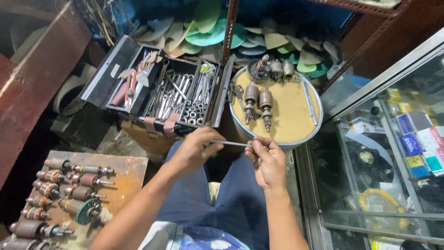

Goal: Inspecting and cleaning a motor armature using a thin metal tool

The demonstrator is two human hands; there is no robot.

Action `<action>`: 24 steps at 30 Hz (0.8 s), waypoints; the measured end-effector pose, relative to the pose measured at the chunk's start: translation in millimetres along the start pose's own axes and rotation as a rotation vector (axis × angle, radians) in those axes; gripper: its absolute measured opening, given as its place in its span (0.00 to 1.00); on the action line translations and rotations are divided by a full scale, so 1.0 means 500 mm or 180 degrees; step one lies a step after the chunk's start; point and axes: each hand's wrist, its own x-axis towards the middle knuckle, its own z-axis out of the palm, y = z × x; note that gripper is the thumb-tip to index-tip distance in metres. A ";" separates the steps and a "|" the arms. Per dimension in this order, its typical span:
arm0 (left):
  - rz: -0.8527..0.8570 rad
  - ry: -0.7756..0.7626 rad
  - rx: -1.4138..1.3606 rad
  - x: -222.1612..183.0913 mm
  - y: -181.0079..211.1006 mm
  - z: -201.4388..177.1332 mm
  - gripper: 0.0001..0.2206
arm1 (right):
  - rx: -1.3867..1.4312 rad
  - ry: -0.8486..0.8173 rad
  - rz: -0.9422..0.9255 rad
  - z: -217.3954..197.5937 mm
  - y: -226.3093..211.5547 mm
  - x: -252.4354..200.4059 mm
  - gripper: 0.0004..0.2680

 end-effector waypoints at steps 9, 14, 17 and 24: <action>-0.1617 0.0818 -0.3385 0.035 -0.051 0.045 0.14 | -0.0851 -0.0764 0.0876 0.036 0.023 -0.086 0.13; -0.1667 0.0745 -0.2942 0.050 -0.025 0.072 0.14 | -0.0451 -0.0600 0.0879 0.044 0.056 -0.061 0.06; -0.1813 0.0373 -0.3484 0.055 -0.031 0.082 0.11 | -0.0090 -0.0576 0.1044 0.052 0.043 -0.028 0.05; -0.1889 0.0468 -0.4899 0.090 -0.081 0.084 0.08 | 0.0720 -0.0930 0.1803 0.057 0.033 -0.060 0.08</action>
